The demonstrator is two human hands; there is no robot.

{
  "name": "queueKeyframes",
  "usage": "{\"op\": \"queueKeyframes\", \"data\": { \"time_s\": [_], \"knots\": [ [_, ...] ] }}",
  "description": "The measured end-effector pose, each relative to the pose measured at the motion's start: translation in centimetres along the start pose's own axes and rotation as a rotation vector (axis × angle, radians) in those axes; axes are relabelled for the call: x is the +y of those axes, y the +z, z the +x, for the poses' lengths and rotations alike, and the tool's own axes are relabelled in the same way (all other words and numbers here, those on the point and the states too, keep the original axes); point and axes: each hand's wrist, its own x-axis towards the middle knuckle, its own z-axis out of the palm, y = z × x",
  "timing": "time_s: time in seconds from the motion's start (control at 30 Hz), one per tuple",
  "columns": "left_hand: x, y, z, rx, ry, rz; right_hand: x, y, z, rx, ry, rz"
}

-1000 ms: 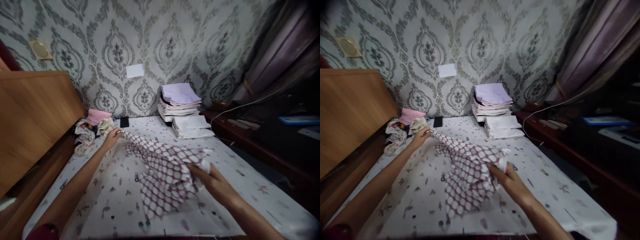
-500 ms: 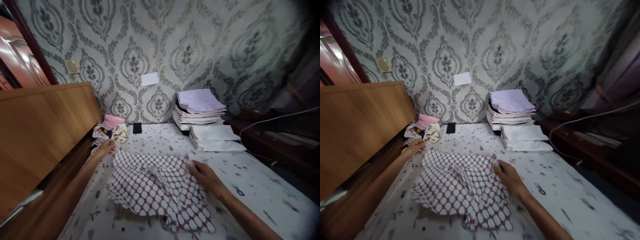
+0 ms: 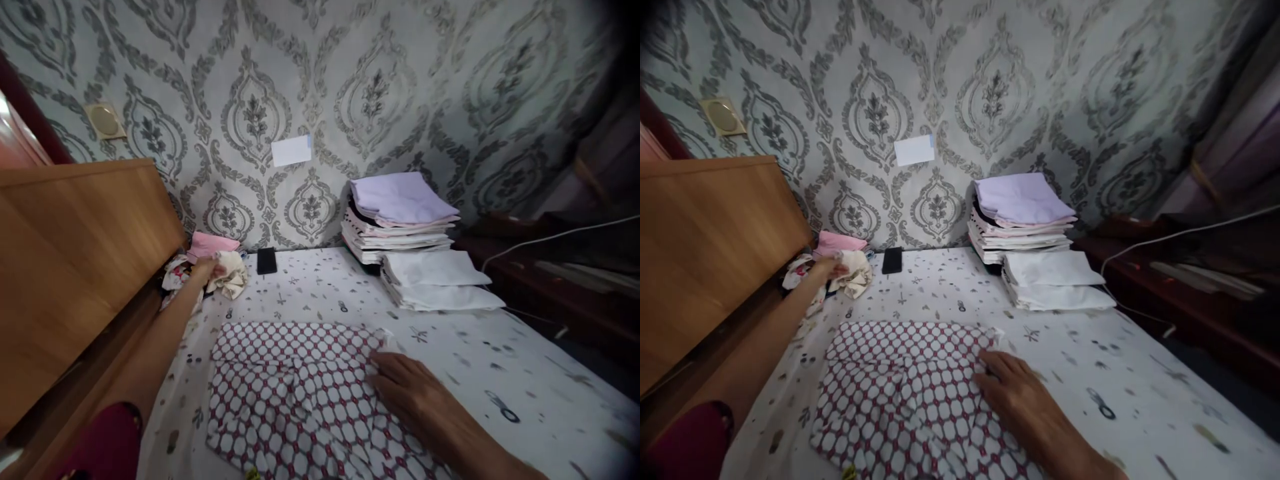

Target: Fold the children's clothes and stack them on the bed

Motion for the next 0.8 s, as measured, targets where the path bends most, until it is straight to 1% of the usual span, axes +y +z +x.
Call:
{"op": "queueKeyframes", "data": {
  "time_s": [0.03,0.1,0.17,0.23,0.27,0.3,0.33,0.37,0.4,0.47,0.53,0.57,0.6,0.63,0.67,0.73,0.8],
  "knots": [
    [0.8,-0.9,0.6,0.046,0.012,-0.044,-0.2,-0.3,0.3,-0.03,0.0,0.028],
    [2.4,-3.0,1.6,0.173,0.036,-0.136,-0.7,-0.9,1.1,-0.054,0.012,0.072],
    [3.6,-5.2,1.8,0.27,0.067,-0.191,-1.0,-1.2,2.0,-0.056,0.017,0.103],
    [4.1,-6.6,1.1,0.309,0.089,-0.219,-1.1,-1.4,2.8,-0.06,0.028,0.13],
    [4.0,-6.9,0.4,0.303,0.091,-0.228,-1.2,-1.5,3.1,-0.068,0.038,0.148],
    [3.6,-6.8,-0.6,0.27,0.089,-0.233,-1.2,-1.6,3.3,-0.077,0.052,0.17],
    [3.1,-6.4,-1.8,0.209,0.085,-0.226,-1.2,-1.8,3.5,-0.088,0.071,0.2],
    [2.4,-5.7,-3.4,0.12,0.083,-0.199,-1.3,-2.0,3.6,-0.098,0.095,0.237],
    [1.7,-4.9,-5.2,0.001,0.087,-0.145,-1.4,-2.3,3.7,-0.1,0.125,0.279],
    [0.4,-3.1,-9.6,-0.329,0.131,0.046,-1.6,-3.1,3.9,-0.074,0.199,0.353],
    [-0.4,-1.4,-14.4,-0.698,0.23,0.294,-2.0,-3.9,4.1,-0.016,0.282,0.404],
    [-0.7,-0.7,-16.7,-0.821,0.297,0.4,-2.2,-4.4,4.2,0.018,0.324,0.422],
    [-1.0,-0.2,-18.8,-0.856,0.362,0.487,-2.5,-4.8,4.4,0.055,0.365,0.439],
    [-1.3,0.3,-20.5,-0.842,0.419,0.57,-2.7,-5.1,4.5,0.092,0.405,0.46],
    [-1.7,0.7,-21.9,-0.795,0.464,0.643,-3.0,-5.3,4.6,0.126,0.449,0.49],
    [-2.6,1.2,-23.3,-0.673,0.521,0.748,-3.4,-5.4,4.9,0.163,0.549,0.601],
    [-3.6,1.5,-23.4,-0.586,0.554,0.774,-3.8,-5.1,5.5,0.176,0.648,0.782]
  ]
}}
